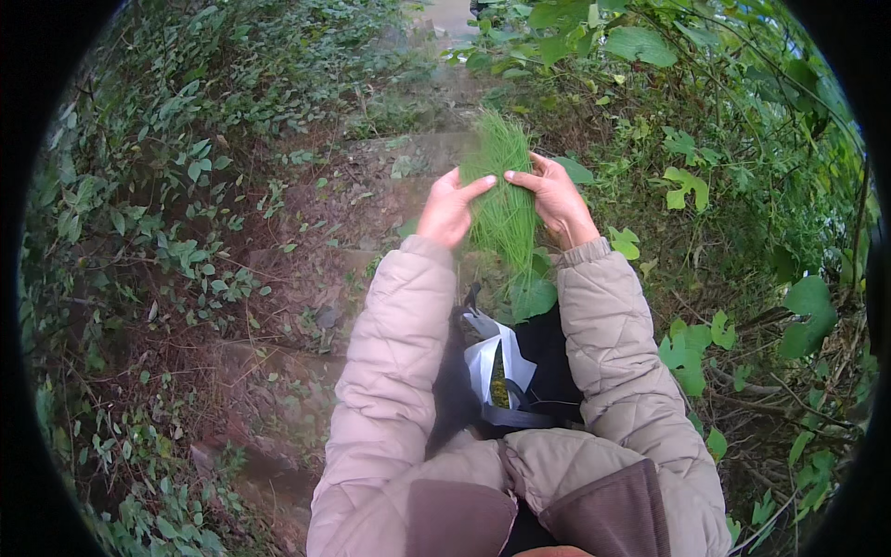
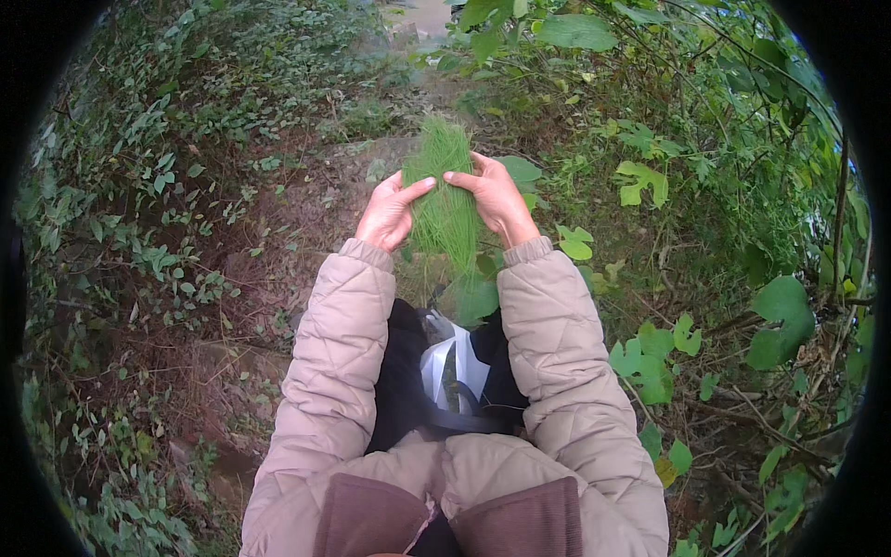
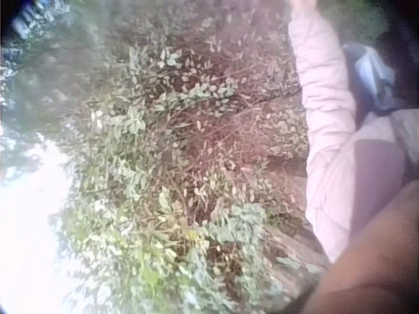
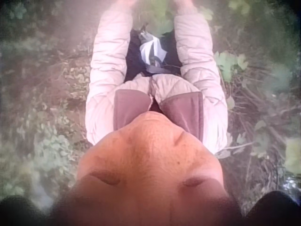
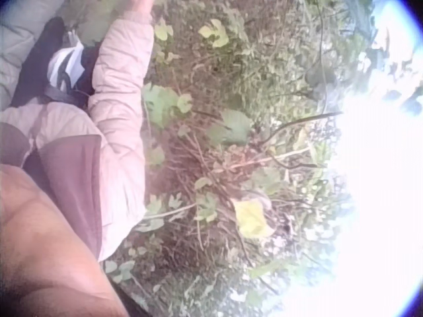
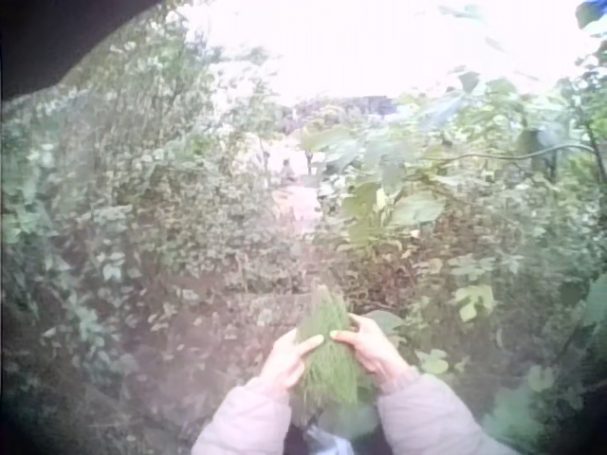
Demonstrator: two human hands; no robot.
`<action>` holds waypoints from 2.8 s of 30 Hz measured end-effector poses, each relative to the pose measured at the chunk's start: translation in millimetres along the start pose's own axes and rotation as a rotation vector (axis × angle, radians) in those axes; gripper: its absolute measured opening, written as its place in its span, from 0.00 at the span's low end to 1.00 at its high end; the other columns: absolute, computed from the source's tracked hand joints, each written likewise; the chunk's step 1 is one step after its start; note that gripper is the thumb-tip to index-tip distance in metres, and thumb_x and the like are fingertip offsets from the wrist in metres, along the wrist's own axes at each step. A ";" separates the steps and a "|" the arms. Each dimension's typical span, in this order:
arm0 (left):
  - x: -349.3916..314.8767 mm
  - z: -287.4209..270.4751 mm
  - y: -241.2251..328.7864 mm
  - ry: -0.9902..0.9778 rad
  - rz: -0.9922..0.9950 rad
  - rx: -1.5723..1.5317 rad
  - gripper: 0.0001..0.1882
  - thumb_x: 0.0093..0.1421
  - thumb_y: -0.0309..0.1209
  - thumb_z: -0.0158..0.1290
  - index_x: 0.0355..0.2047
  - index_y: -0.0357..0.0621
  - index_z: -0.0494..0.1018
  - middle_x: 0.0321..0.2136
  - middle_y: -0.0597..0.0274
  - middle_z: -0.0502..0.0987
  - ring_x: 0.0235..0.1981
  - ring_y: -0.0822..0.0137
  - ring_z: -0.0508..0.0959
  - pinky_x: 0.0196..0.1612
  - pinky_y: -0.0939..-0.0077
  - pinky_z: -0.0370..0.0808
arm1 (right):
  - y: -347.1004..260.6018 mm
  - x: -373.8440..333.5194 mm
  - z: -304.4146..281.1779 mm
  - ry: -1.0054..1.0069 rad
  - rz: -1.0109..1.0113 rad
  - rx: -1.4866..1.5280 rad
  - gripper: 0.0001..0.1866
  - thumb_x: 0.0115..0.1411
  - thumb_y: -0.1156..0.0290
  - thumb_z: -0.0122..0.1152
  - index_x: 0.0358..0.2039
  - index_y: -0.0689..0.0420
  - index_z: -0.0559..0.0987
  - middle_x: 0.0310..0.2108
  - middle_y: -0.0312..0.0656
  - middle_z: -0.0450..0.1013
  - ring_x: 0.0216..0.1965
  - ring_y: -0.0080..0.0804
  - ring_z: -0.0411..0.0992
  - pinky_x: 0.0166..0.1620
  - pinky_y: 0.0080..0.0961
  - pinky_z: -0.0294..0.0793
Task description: The person gathers a handful of long green grass-like plants, aligns them, and ties them into a bundle using a thin strip. The person then places the bundle into a white tote bag that already contains yellow flowers.
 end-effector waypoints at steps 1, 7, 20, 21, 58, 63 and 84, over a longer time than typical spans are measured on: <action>0.1 -1.6 0.5 0.005 -0.020 -0.006 0.18 0.59 0.22 0.53 0.50 0.34 0.65 0.45 0.55 0.74 0.44 0.66 0.76 0.47 0.70 0.75 | 0.8 0.6 -3.5 0.005 0.014 0.032 0.20 0.56 0.80 0.58 0.49 0.69 0.68 0.42 0.48 0.72 0.40 0.32 0.74 0.44 0.28 0.76; -7.1 -4.3 11.0 -0.028 -0.063 -0.034 0.16 0.61 0.22 0.48 0.50 0.34 0.65 0.45 0.53 0.73 0.44 0.63 0.76 0.46 0.65 0.77 | 0.7 -0.8 -22.1 -0.100 0.104 0.247 0.18 0.60 0.80 0.51 0.50 0.68 0.66 0.44 0.50 0.72 0.42 0.38 0.74 0.44 0.37 0.78; -15.0 7.2 19.5 -0.085 -0.164 -0.225 0.20 0.63 0.26 0.37 0.55 0.32 0.60 0.49 0.47 0.70 0.47 0.56 0.74 0.43 0.58 0.75 | 2.8 0.6 -22.8 -0.086 0.104 0.227 0.17 0.61 0.78 0.49 0.50 0.67 0.66 0.44 0.49 0.72 0.38 0.37 0.74 0.40 0.34 0.79; -15.0 7.5 18.2 -0.062 -0.221 -0.281 0.20 0.63 0.27 0.36 0.55 0.33 0.60 0.49 0.47 0.70 0.48 0.55 0.74 0.43 0.58 0.75 | 2.8 0.7 -22.1 -0.115 0.109 0.232 0.17 0.61 0.78 0.49 0.50 0.66 0.66 0.43 0.49 0.72 0.37 0.37 0.74 0.39 0.34 0.79; -10.0 0.1 3.5 0.063 -0.058 -0.061 0.14 0.61 0.23 0.44 0.47 0.32 0.66 0.42 0.52 0.73 0.40 0.59 0.76 0.41 0.57 0.79 | 4.7 -1.1 12.8 -0.006 -0.191 -0.454 0.30 0.46 0.73 0.71 0.49 0.64 0.68 0.40 0.46 0.74 0.36 0.28 0.74 0.33 0.27 0.77; -11.2 -2.5 10.2 -0.038 -0.093 -0.065 0.16 0.62 0.25 0.45 0.50 0.32 0.64 0.45 0.50 0.72 0.45 0.58 0.75 0.45 0.54 0.76 | -1.4 -0.3 -4.9 0.024 0.047 -0.005 0.27 0.48 0.76 0.68 0.48 0.65 0.68 0.38 0.46 0.75 0.32 0.31 0.76 0.31 0.29 0.78; 0.9 -16.2 -6.2 0.197 -0.134 0.049 0.11 0.64 0.27 0.39 0.45 0.37 0.65 0.37 0.53 0.73 0.29 0.69 0.70 0.37 0.68 0.78 | -0.2 13.5 -25.6 0.121 0.176 -0.143 0.13 0.52 0.63 0.68 0.34 0.56 0.78 0.28 0.30 0.74 0.21 0.15 0.65 0.22 0.15 0.63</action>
Point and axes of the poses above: each hand's wrist, its own x-axis towards the middle knuckle, its own z-axis out of the palm, y = z × x, the point moved 3 cm from there along x, towards the middle knuckle
